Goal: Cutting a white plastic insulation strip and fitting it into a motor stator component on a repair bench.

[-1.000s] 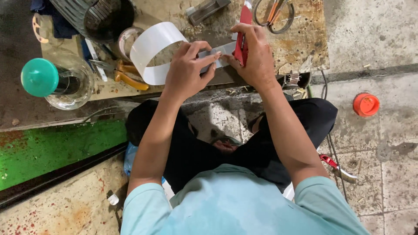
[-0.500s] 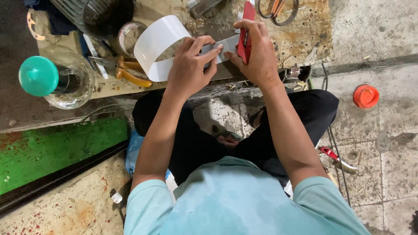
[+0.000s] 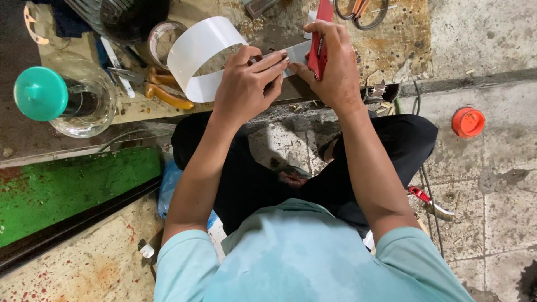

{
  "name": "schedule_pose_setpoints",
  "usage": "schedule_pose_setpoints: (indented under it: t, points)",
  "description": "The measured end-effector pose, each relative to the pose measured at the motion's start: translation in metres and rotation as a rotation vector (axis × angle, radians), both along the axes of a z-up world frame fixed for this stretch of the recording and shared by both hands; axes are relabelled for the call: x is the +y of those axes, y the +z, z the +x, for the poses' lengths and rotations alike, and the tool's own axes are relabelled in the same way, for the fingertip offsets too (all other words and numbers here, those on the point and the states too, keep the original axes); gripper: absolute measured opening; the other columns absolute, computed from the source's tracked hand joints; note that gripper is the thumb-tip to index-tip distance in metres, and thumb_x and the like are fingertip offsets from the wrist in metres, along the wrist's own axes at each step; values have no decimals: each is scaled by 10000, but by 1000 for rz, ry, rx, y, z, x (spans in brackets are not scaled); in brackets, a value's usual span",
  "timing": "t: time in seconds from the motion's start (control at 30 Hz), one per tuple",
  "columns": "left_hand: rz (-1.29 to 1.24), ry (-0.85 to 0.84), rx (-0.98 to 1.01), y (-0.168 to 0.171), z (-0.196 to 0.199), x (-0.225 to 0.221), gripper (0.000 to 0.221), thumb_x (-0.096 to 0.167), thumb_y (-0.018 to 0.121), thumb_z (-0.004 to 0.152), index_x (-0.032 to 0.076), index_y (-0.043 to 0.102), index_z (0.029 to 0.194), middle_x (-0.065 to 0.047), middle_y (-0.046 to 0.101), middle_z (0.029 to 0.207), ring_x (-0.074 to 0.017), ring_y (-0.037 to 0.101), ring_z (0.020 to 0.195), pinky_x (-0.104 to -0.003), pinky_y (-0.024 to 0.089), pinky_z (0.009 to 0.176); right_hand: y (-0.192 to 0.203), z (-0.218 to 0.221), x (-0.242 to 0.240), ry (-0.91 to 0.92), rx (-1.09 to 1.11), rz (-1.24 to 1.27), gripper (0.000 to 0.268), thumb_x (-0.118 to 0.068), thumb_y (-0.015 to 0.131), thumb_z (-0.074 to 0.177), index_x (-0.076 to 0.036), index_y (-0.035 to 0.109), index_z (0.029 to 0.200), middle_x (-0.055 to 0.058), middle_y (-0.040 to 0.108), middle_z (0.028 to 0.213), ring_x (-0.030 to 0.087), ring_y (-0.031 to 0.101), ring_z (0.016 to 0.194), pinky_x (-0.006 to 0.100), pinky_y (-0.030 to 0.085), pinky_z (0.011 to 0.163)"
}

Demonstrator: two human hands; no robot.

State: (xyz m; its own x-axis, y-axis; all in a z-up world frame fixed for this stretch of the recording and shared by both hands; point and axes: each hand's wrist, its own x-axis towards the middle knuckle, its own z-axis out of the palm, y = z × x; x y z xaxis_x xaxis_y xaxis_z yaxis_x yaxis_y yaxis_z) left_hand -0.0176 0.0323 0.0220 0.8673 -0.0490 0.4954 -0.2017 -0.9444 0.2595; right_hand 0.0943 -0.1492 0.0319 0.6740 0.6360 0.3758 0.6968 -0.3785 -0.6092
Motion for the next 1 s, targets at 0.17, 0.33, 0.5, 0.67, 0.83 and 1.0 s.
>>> schedule_pose_setpoints:
  t: [0.17,0.33,0.5,0.67,0.83,1.0]
  points:
    - [33,-1,16,-2,-1,1,250,153,742,946,143,825,1182,74,759,1268,-185,541,1100,-346,498,962,-5,1,-1,35,-35,53,628,-144,951,914,-105,521,1370,120,553,1173,297,637,937,433,524,802]
    - [7,37,-9,-8,5,-3,190,174,758,940,164,839,1112,83,784,1195,-163,569,1071,-352,504,942,5,-3,1,13,-11,19,646,-93,962,849,-93,555,1349,115,566,1192,296,644,991,415,537,839]
    - [-1,80,-33,-17,14,-3,146,182,826,906,165,843,1050,83,811,1090,-153,608,931,-333,541,803,6,-4,0,41,3,25,616,-60,935,871,-101,560,1358,105,549,1176,273,621,958,392,526,822]
    - [-51,57,-18,-13,12,-2,122,168,831,915,180,855,1034,88,806,1096,-160,610,966,-399,549,871,6,-3,1,37,-9,43,635,-56,957,834,-87,566,1332,120,574,1207,311,656,979,431,541,839]
    - [-28,78,-9,-16,11,-3,125,193,830,922,205,856,1043,115,797,1126,-160,596,1003,-388,527,876,6,-3,1,48,-26,49,615,-61,949,860,-89,564,1339,116,575,1205,301,653,969,422,538,822]
    - [26,105,-2,-26,15,-2,116,230,843,920,227,852,1036,131,795,1118,-147,585,993,-366,525,835,6,-4,1,66,-12,43,597,-19,925,877,-105,570,1349,137,558,1227,313,660,957,429,554,805]
